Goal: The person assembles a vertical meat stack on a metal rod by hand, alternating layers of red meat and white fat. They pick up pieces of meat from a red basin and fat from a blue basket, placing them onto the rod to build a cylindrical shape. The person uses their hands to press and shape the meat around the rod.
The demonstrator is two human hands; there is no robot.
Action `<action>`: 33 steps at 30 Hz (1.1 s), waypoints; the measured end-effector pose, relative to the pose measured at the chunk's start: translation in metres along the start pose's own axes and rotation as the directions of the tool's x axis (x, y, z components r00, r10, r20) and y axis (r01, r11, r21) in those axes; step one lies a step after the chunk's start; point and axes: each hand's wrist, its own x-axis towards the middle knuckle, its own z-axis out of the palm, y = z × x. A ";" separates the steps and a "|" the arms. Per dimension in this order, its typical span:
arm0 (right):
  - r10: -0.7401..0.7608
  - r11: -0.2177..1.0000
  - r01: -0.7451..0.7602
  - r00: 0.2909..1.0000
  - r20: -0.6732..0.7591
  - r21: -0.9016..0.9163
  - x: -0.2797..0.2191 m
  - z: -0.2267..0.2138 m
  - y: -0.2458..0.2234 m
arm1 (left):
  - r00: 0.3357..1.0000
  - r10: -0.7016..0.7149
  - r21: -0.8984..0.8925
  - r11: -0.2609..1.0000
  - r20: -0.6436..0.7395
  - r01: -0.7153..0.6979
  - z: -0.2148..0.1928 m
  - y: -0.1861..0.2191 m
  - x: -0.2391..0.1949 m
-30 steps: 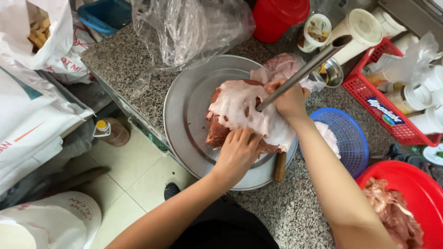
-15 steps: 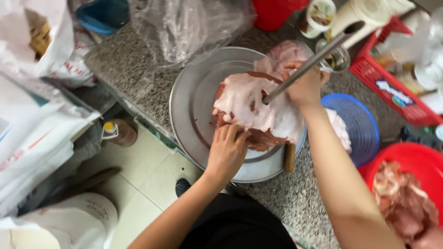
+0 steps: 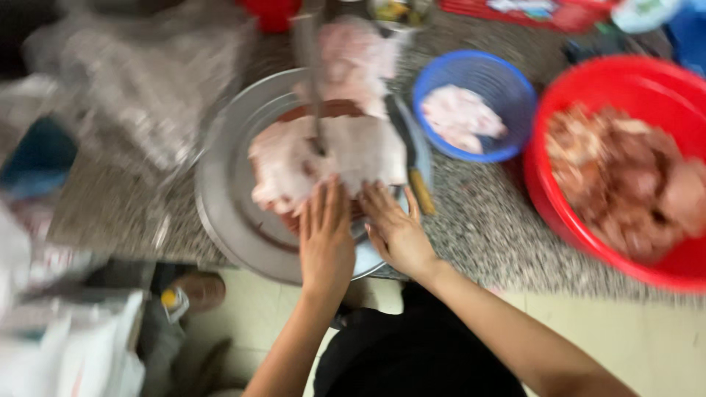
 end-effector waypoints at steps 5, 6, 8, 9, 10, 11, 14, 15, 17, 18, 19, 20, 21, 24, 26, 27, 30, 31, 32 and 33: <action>0.149 0.989 -0.150 0.975 -0.165 0.012 -0.045 -0.034 0.031 | 1.000 0.025 -0.066 0.998 0.010 -0.024 -0.011 0.029 -0.006; 0.195 0.981 -0.191 0.957 -0.214 0.038 -0.051 -0.043 0.039 | 1.000 0.020 -0.081 0.997 0.004 -0.020 -0.009 0.036 -0.004; 0.297 0.951 -0.309 0.888 -0.351 0.022 -0.062 -0.063 0.060 | 1.000 0.011 -0.131 0.991 -0.002 -0.011 0.000 0.055 -0.001; 0.336 0.933 -0.359 0.846 -0.414 0.024 -0.068 -0.075 0.074 | 1.000 0.012 -0.160 0.987 -0.003 -0.012 0.006 0.066 0.001; 0.362 0.917 -0.397 0.811 -0.460 0.021 -0.079 -0.089 0.090 | 1.000 0.012 -0.188 0.982 -0.002 -0.012 0.013 0.079 0.003; 0.380 0.904 -0.427 0.776 -0.504 0.024 -0.090 -0.104 0.110 | 1.000 0.027 -0.197 0.980 0.013 -0.024 0.019 0.091 0.006; 0.443 0.840 -0.542 0.671 -0.594 0.015 -0.123 -0.143 0.179 | 0.998 0.033 -0.214 0.977 0.056 -0.020 0.038 0.125 0.014; 0.443 0.841 -0.540 0.685 -0.578 0.004 -0.137 -0.158 0.205 | 0.997 0.013 -0.212 0.977 0.071 0.003 0.044 0.136 0.016; 0.561 0.791 -0.604 0.655 -0.505 0.096 -0.167 -0.184 0.257 | 0.995 -0.013 -0.226 0.974 0.099 0.035 0.057 0.157 0.019; 0.669 0.723 -0.663 0.604 -0.434 0.192 -0.181 -0.194 0.282 | 0.994 -0.017 -0.241 0.970 0.111 0.044 0.063 0.166 0.020; 0.761 0.641 -0.714 0.546 -0.350 0.281 -0.195 -0.202 0.305 | 0.992 -0.022 -0.254 0.966 0.122 0.053 0.069 0.174 0.022; 0.777 0.624 -0.735 0.550 -0.307 0.263 -0.209 -0.211 0.327 | 0.986 -0.031 -0.253 0.965 0.161 0.072 0.074 0.183 0.023; 0.791 0.609 -0.754 0.553 -0.262 0.245 -0.220 -0.217 0.346 | 0.979 -0.042 -0.249 0.964 0.199 0.092 0.078 0.191 0.024; 0.778 0.628 -0.752 0.616 -0.128 0.198 -0.243 -0.223 0.381 | 0.978 -0.002 -0.250 0.967 0.210 0.056 0.088 0.208 0.028; 0.743 0.661 -0.739 0.669 0.019 0.133 -0.248 -0.228 0.391 | 0.980 0.025 -0.257 0.966 0.200 0.028 0.092 0.216 0.031; 0.721 0.678 -0.731 0.682 0.121 0.081 -0.249 -0.231 0.393 | 0.979 0.027 -0.264 0.964 0.203 0.028 0.094 0.218 0.032; 0.702 0.672 -0.733 0.583 0.409 -0.109 -0.248 -0.240 0.393 | 0.975 0.011 -0.239 0.970 0.221 0.044 0.095 0.224 0.036; 0.699 0.665 -0.725 0.518 0.493 -0.180 -0.249 -0.241 0.394 | 0.974 -0.001 -0.222 0.974 0.225 0.053 0.094 0.226 0.037; 0.691 0.690 -0.690 0.539 0.482 -0.218 -0.252 -0.239 0.394 | 0.973 -0.013 -0.216 0.974 0.230 0.064 0.093 0.227 0.037; 0.682 0.714 -0.652 0.562 0.469 -0.257 -0.256 -0.236 0.395 | 0.973 -0.024 -0.212 0.974 0.231 0.075 0.093 0.228 0.037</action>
